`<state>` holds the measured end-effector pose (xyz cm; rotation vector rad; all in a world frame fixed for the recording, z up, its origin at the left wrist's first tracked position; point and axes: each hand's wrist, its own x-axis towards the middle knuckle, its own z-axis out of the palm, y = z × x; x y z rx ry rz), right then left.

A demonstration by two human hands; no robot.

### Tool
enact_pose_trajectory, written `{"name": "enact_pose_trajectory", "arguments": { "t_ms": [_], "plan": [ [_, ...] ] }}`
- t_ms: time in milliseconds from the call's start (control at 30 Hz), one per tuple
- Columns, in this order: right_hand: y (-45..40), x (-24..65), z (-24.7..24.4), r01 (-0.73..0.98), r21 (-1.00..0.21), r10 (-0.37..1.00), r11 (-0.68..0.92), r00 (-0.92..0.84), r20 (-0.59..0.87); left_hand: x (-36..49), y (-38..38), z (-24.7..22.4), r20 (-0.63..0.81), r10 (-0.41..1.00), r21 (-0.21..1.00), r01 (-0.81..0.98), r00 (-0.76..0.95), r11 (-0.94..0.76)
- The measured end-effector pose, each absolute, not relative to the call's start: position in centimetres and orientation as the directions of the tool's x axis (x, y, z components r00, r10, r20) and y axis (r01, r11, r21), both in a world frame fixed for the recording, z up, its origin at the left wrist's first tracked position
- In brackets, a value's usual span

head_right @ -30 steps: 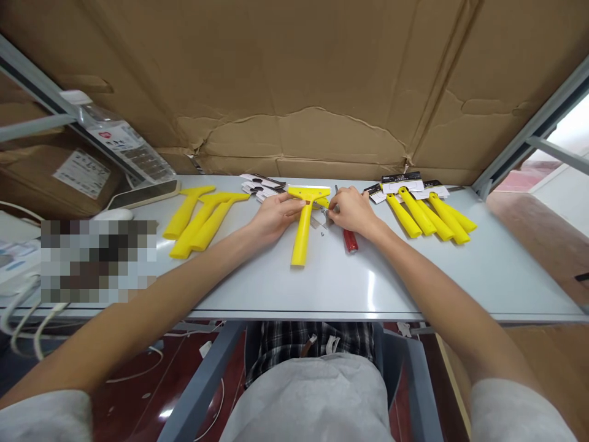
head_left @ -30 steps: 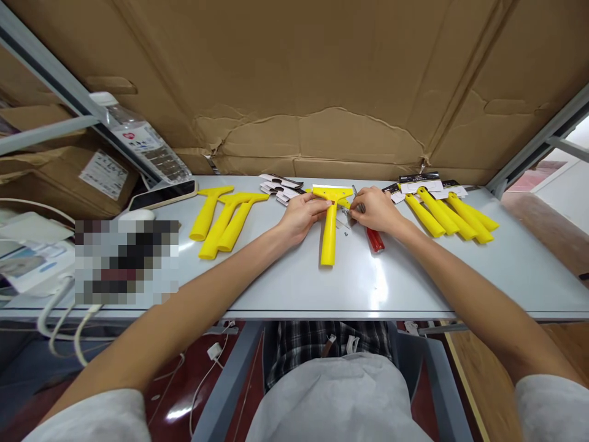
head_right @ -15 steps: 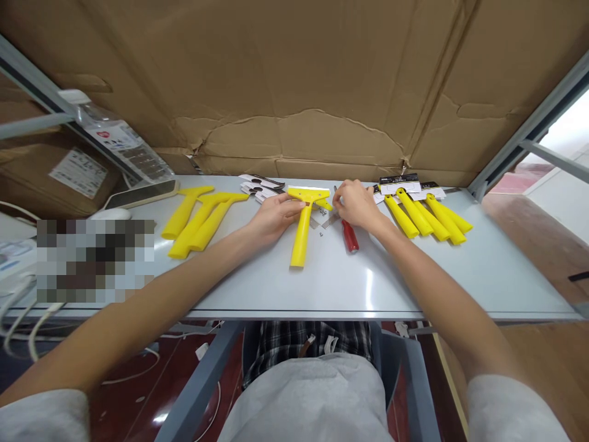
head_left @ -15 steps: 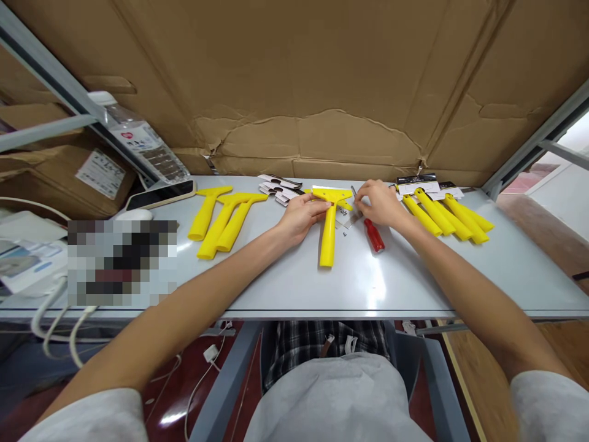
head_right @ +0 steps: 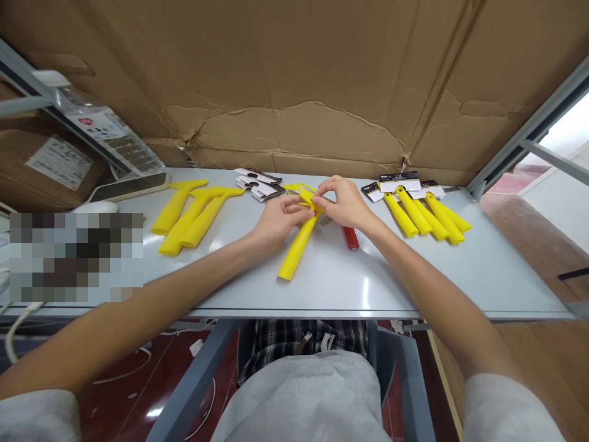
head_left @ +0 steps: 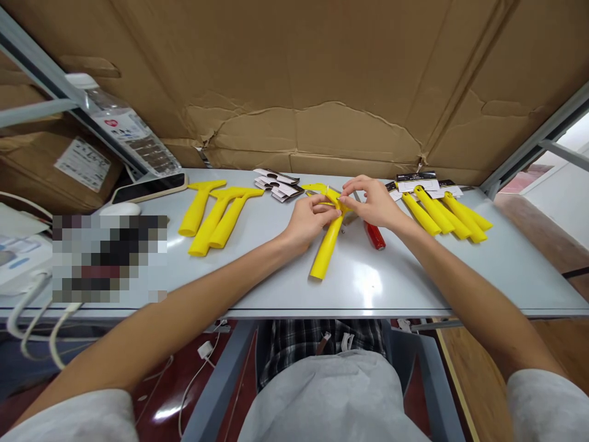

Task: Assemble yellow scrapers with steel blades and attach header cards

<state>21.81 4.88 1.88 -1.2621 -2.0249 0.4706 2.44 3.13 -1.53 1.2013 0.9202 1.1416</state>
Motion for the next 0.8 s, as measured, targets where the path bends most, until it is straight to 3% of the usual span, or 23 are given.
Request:
{"name": "enact_pose_trajectory", "arguments": {
  "t_ms": [267, 800],
  "plan": [
    [4.78, 22.02, 2.46, 0.66, -0.622, 0.907, 0.421, -0.312, 0.283, 2.66, 2.7, -1.68, 0.046, 0.978, 0.991, -0.133, 0.203, -0.019],
    [4.93, 21.69, 1.81, 0.514, -0.79, 0.939, 0.334, -0.254, 0.232, 2.51, 2.47, -1.26, 0.006, 0.972, 0.988, -0.152, 0.236, 0.031]
  ]
}}
